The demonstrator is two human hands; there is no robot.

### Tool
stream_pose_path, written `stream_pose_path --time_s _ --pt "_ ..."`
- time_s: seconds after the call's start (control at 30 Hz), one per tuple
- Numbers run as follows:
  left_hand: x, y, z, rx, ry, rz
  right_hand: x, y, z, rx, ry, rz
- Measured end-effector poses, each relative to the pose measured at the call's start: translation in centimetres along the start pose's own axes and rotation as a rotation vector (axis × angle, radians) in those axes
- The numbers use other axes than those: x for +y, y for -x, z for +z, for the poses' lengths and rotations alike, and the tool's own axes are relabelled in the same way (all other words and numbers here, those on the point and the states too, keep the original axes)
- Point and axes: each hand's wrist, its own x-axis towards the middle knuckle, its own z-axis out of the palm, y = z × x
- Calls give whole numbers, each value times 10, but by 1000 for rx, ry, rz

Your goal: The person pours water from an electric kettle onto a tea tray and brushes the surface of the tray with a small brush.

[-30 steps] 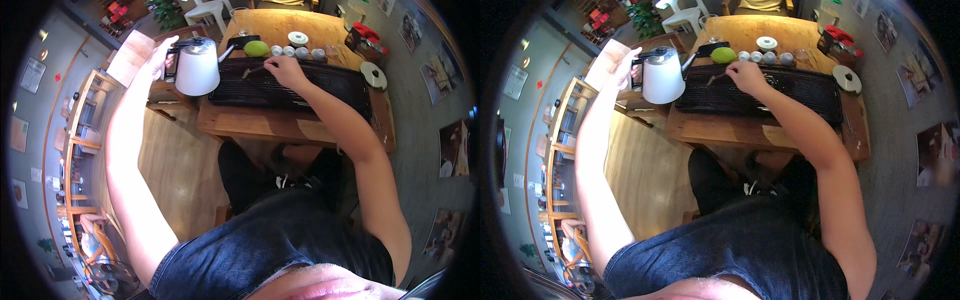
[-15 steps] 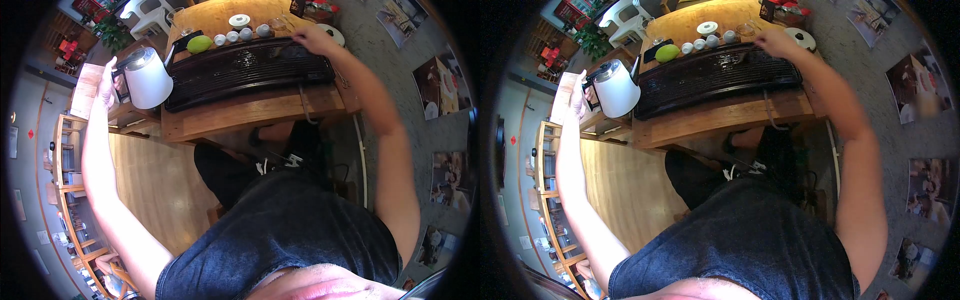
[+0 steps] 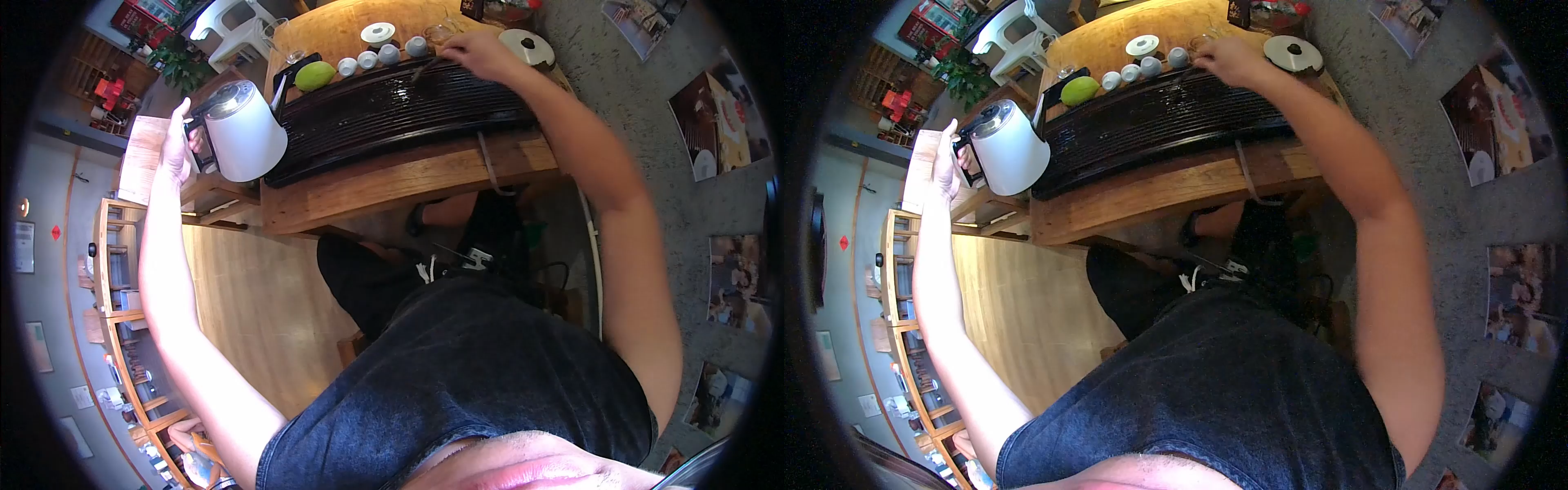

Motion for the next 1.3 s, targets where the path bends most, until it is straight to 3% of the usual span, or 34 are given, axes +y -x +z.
stream_pose_path --time_s 0.2,0.4,0.63,0.83,0.97,1.07,1.17,1.3 --pt "2 7 2 17 1 26 -16 2 17 -175 -85 -13" --pt "-2 5 -9 8 95 46 -17 -13 -15 -73 175 -62" --pt "-7 2 -18 -54 88 10 -98 -84 73 -66 -4 -192" --pt "2 17 0 69 50 101 -142 -107 112 -159 -14 -143" --pt "-5 6 -11 59 60 71 -109 -112 105 -205 40 -202" --pt "-6 4 -19 34 39 45 -69 -102 88 -197 131 -119" --pt "-9 1 -23 -21 37 0 -31 -78 57 -123 166 -242" --pt "-8 2 -14 101 0 46 -1 -45 3 -159 223 -150"
